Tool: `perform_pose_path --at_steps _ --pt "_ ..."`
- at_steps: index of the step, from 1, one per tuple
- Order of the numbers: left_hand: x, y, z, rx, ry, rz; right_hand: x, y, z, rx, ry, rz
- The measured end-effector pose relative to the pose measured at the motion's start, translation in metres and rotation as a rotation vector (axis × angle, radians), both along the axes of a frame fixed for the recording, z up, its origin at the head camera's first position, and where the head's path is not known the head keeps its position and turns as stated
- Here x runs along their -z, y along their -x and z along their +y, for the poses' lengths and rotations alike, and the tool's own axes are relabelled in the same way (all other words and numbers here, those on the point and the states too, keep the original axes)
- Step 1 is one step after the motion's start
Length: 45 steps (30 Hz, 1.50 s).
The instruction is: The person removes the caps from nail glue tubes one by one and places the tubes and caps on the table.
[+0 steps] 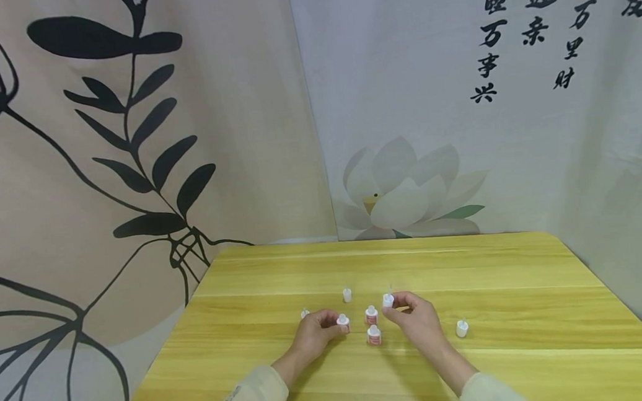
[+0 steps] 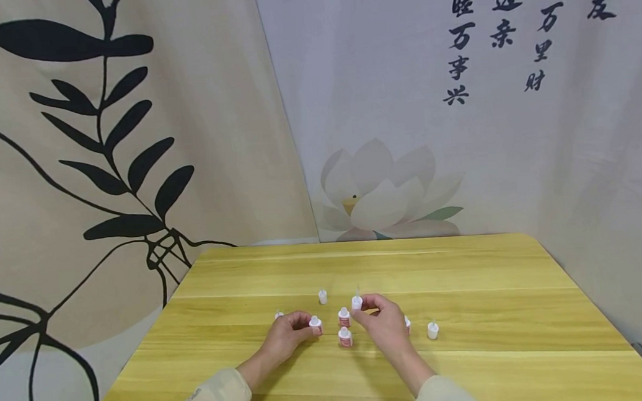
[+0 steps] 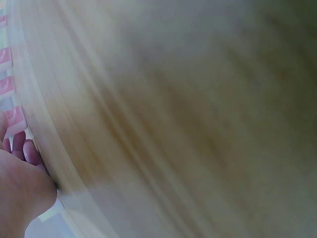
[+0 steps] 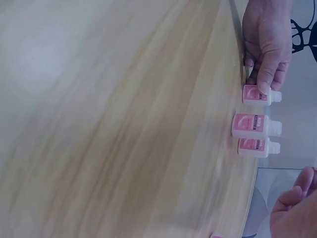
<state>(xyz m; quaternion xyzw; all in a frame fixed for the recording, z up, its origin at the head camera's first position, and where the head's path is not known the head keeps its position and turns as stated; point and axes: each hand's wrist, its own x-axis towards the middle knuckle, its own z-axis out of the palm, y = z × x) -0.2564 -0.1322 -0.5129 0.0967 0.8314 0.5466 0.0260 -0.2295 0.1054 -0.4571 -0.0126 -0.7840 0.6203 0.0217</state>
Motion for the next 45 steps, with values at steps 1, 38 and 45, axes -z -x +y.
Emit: perform_pose_path --at_steps 1,38,45 --pt "0.0 0.0 0.0 -0.001 -0.001 -0.002 0.001 -0.001 0.0 -0.003 -0.002 -0.003" --pt "0.0 0.001 0.001 -0.011 -0.007 0.011 0.034 -0.024 0.015 -0.103 -0.129 -0.034" --pt "0.001 0.0 0.001 -0.006 -0.023 0.004 0.041 -0.026 0.02 -0.166 -0.12 -0.04"
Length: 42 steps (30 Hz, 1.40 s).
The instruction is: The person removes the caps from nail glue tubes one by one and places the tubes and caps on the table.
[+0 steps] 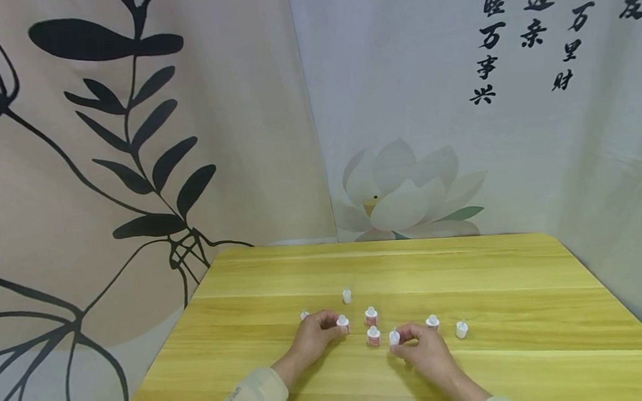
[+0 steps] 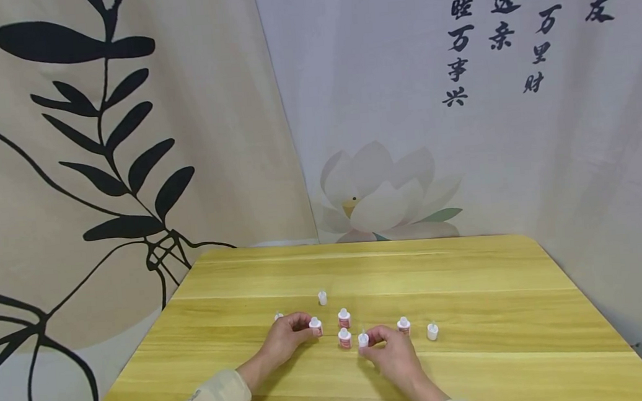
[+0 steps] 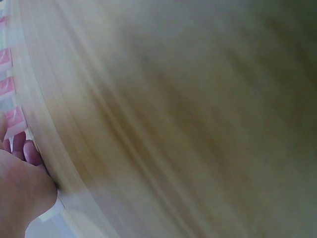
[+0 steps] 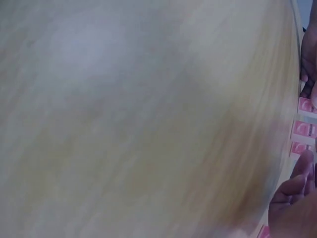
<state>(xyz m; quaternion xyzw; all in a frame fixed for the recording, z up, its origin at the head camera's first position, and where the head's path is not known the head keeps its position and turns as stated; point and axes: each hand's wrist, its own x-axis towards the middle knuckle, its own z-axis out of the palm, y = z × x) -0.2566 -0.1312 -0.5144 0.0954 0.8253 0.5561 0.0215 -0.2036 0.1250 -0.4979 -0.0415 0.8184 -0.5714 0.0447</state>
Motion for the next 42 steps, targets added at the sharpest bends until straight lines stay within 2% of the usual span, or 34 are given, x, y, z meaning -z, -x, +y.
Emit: perform_pose_path --at_steps 9,17,24,37,42 --pt "0.001 0.001 -0.001 -0.001 0.037 -0.018 0.008 0.001 0.001 -0.02 -0.036 0.003" --pt "0.001 0.001 -0.001 -0.006 0.034 -0.011 0.011 -0.001 0.001 0.007 -0.132 0.036" --pt "0.002 0.001 -0.001 -0.006 0.01 -0.01 0.013 -0.003 0.001 -0.023 -0.166 0.075" --pt "-0.001 0.0 -0.001 -0.007 0.043 -0.01 0.013 -0.005 -0.001 -0.062 -0.253 0.152" --pt "0.0 0.001 0.0 -0.007 0.045 -0.004 0.012 -0.005 -0.001 -0.073 -0.271 0.154"
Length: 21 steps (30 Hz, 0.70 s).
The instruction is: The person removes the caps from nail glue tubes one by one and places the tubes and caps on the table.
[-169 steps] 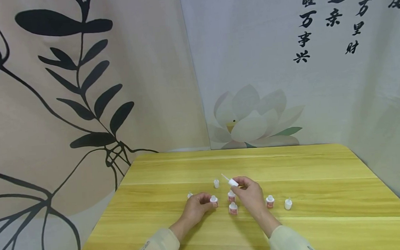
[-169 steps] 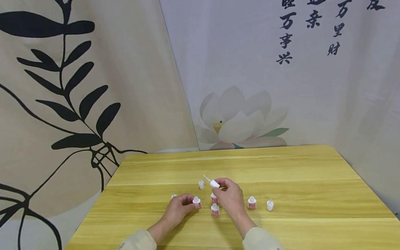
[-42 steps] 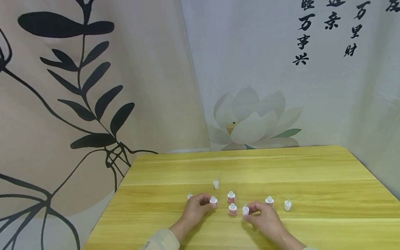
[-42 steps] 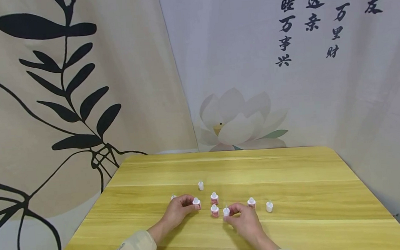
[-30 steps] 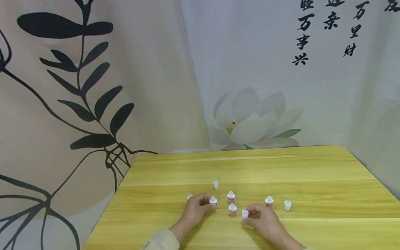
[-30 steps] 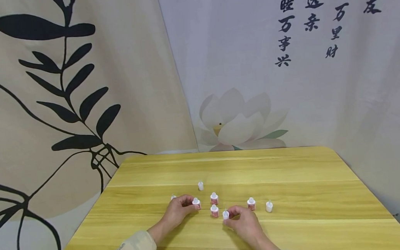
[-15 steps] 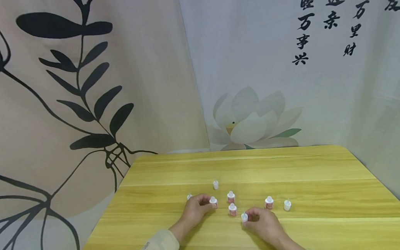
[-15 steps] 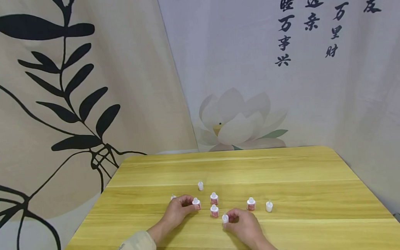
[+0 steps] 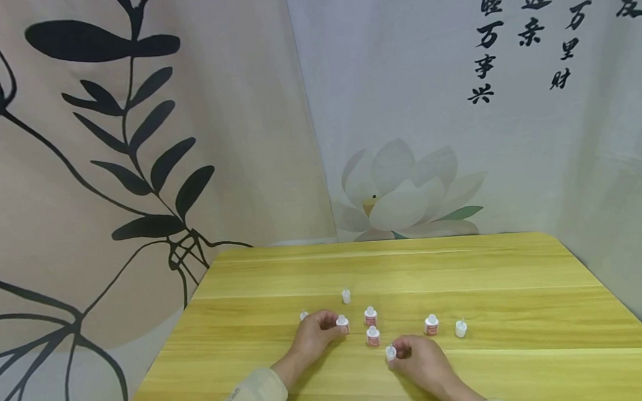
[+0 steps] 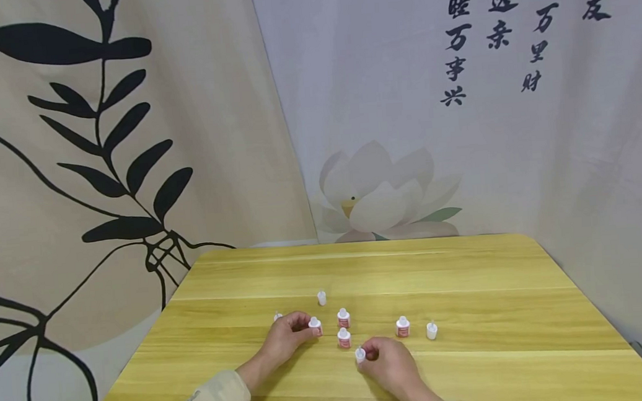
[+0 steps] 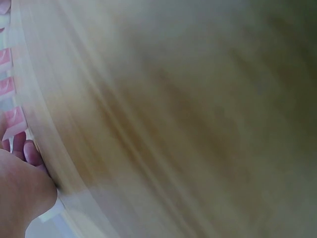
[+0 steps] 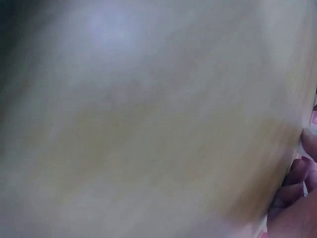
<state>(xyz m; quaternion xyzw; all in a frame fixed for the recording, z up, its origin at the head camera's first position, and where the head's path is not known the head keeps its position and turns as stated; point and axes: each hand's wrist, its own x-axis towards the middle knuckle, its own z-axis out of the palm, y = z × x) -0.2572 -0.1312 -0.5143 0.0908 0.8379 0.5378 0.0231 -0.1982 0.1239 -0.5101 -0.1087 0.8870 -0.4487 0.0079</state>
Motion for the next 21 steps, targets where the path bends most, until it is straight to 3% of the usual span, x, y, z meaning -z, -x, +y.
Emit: perform_pose_path --at_steps 11,21 --pt "-0.0019 -0.0002 -0.0003 0.014 -0.013 -0.005 -0.0014 -0.0002 0.0016 -0.014 0.015 -0.037" --pt "-0.0028 -0.0007 0.0 0.007 0.032 -0.014 -0.0018 -0.0013 0.0015 -0.012 0.03 -0.037"
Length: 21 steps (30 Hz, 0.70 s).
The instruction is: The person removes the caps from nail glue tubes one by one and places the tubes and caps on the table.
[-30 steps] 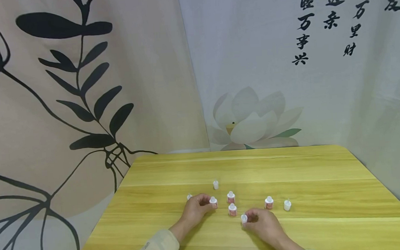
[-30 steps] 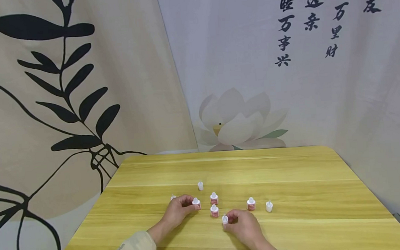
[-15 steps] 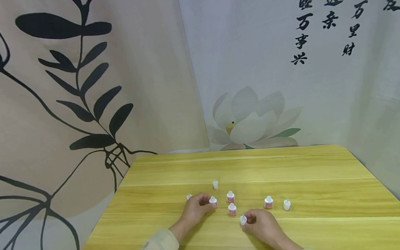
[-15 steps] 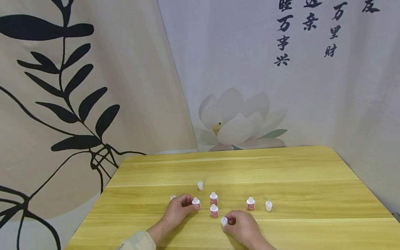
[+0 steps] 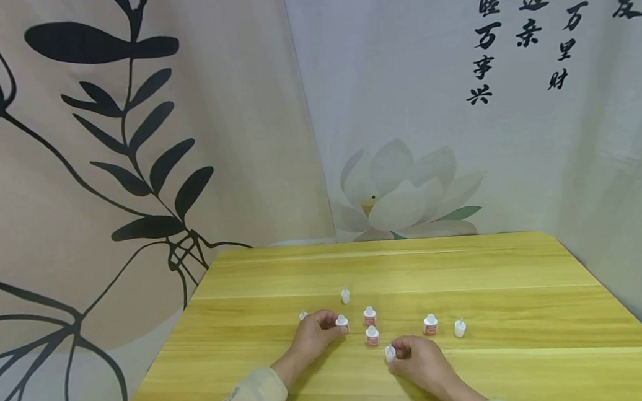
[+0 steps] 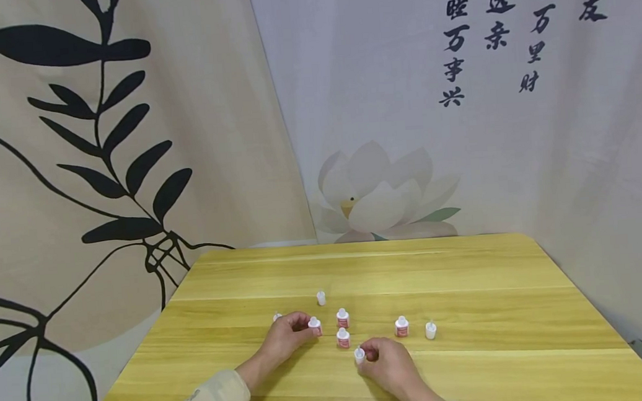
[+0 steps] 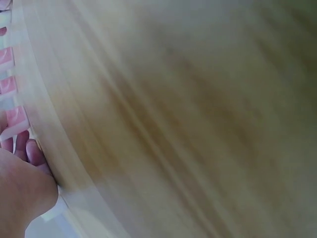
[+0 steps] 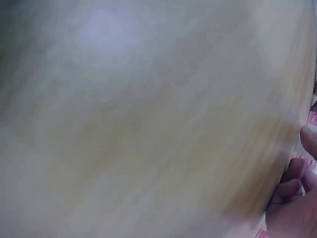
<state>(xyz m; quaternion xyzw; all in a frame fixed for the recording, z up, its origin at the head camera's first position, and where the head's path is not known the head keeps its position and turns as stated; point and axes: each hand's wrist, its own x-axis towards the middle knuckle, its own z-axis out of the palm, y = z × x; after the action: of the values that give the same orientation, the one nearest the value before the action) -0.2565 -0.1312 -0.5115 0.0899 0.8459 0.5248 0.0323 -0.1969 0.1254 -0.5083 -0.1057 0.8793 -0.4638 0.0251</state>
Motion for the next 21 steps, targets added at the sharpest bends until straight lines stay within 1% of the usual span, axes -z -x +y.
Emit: perform_pose_path --at_steps 5,9,16,21 --pt "0.0002 0.0 0.0002 -0.009 0.034 -0.001 0.0006 -0.0003 0.0006 -0.006 0.004 -0.005" --pt "-0.0001 -0.0007 0.0004 -0.012 0.044 0.009 0.0013 -0.0007 0.0007 -0.006 0.012 -0.007" --pt "-0.0004 -0.0018 0.0003 0.01 0.015 0.028 0.0018 -0.0013 0.0029 -0.008 0.032 -0.014" --pt "-0.0037 -0.0086 -0.0071 0.016 -0.001 0.004 0.0004 -0.0032 0.0068 -0.016 0.062 -0.038"
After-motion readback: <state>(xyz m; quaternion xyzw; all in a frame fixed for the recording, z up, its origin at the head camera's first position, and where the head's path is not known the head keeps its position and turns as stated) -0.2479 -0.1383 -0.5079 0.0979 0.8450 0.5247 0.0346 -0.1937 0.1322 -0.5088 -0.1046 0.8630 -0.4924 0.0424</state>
